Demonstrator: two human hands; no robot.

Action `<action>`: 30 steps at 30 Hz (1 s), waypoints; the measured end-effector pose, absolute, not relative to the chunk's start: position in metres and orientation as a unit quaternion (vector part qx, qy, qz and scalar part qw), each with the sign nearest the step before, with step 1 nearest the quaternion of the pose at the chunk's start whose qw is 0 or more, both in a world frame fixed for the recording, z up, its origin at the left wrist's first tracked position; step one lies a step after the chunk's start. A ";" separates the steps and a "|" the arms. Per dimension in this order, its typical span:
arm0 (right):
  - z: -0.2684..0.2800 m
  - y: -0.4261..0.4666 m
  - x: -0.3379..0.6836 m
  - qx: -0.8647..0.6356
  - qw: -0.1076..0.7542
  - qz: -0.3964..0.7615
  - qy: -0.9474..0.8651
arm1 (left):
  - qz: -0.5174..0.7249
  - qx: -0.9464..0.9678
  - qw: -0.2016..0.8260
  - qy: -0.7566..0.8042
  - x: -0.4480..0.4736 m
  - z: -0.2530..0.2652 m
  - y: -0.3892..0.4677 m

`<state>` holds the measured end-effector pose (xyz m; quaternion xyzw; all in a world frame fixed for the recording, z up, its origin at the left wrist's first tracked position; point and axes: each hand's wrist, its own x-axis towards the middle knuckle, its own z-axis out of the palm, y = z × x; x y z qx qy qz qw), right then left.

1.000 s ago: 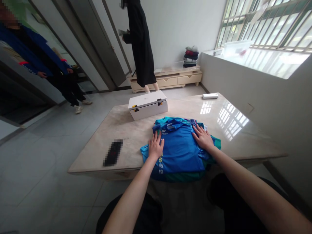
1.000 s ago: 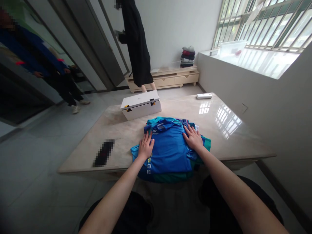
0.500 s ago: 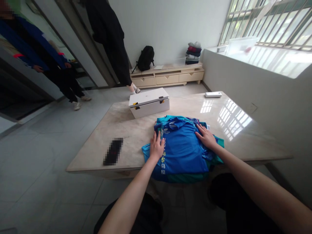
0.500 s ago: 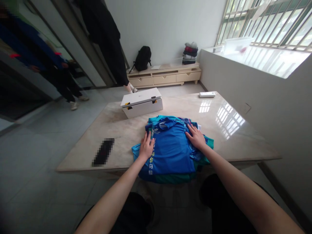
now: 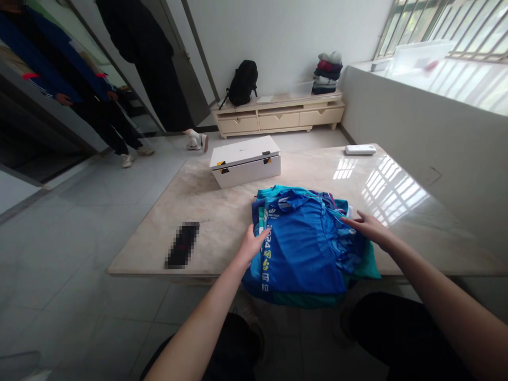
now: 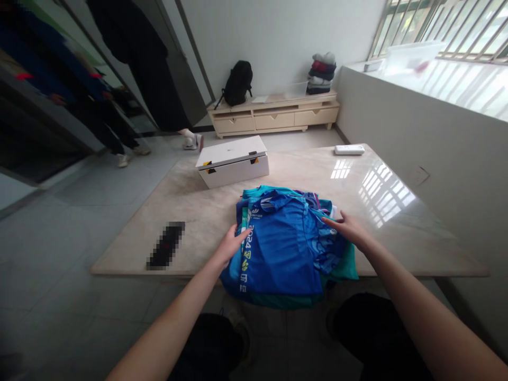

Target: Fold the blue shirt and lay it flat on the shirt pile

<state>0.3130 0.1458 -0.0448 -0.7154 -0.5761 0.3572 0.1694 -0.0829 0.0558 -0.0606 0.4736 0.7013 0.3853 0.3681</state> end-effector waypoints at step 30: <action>-0.004 0.088 0.238 -0.557 0.219 0.718 -0.355 | 0.453 0.246 0.638 0.571 -0.054 -0.026 0.042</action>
